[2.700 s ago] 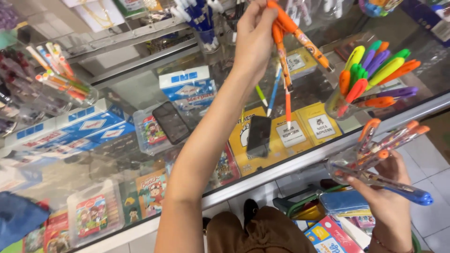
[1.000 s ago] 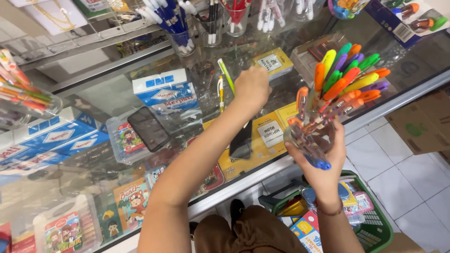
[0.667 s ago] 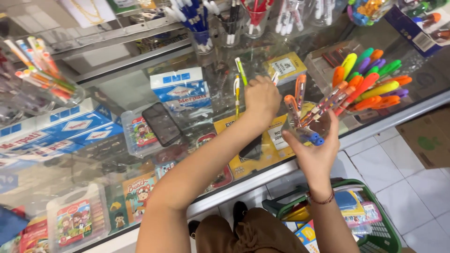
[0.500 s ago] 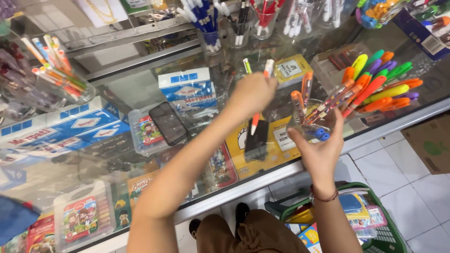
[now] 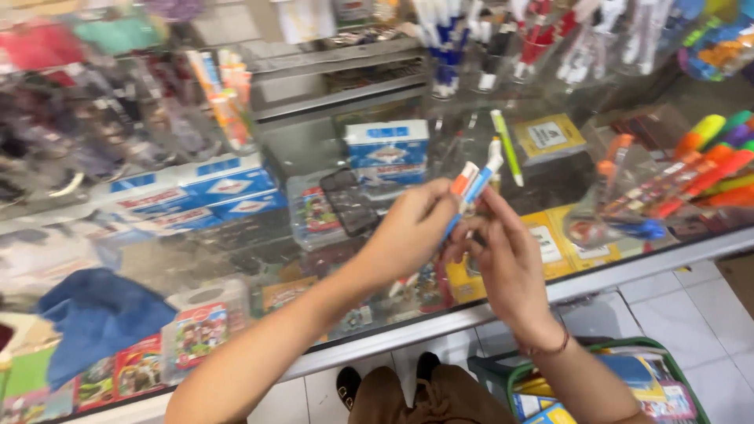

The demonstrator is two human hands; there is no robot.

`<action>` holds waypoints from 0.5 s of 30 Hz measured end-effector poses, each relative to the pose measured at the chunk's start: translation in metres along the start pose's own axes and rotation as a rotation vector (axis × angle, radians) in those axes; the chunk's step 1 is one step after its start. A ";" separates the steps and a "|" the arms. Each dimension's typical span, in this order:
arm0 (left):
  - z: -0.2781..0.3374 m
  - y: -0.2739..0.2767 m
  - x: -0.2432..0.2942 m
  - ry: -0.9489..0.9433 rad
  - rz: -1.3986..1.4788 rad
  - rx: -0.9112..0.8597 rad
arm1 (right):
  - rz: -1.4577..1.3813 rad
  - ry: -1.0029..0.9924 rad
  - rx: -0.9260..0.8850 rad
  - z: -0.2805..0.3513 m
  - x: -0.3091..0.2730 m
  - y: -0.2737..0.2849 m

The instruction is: Cleaning the glass surface of a stationery counter and organizing pens into holders.

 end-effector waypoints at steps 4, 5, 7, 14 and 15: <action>0.041 0.027 0.004 -0.171 -0.017 0.062 | 0.016 -0.171 -0.083 -0.026 0.027 -0.038; 0.053 0.034 0.019 -0.169 -0.019 0.075 | 0.010 -0.177 -0.092 -0.030 0.024 -0.051; 0.078 0.053 0.050 -0.109 -0.319 0.162 | 0.159 -0.170 -0.154 -0.040 0.018 -0.080; 0.123 0.193 0.118 -0.561 -0.699 0.524 | 0.455 0.168 -0.144 -0.113 0.003 -0.148; 0.128 0.212 0.133 -0.639 -0.802 0.613 | 0.424 0.284 -0.182 -0.127 -0.001 -0.161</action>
Point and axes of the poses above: each hand's wrist, its own z-axis away from the middle knuckle, its own y-axis out of the back of the hand, x = y × z, the point moved 7 cm from there along -z, towards the middle knuckle, and after that the axes turned 3 degrees about -x, right-handed, at the moved point
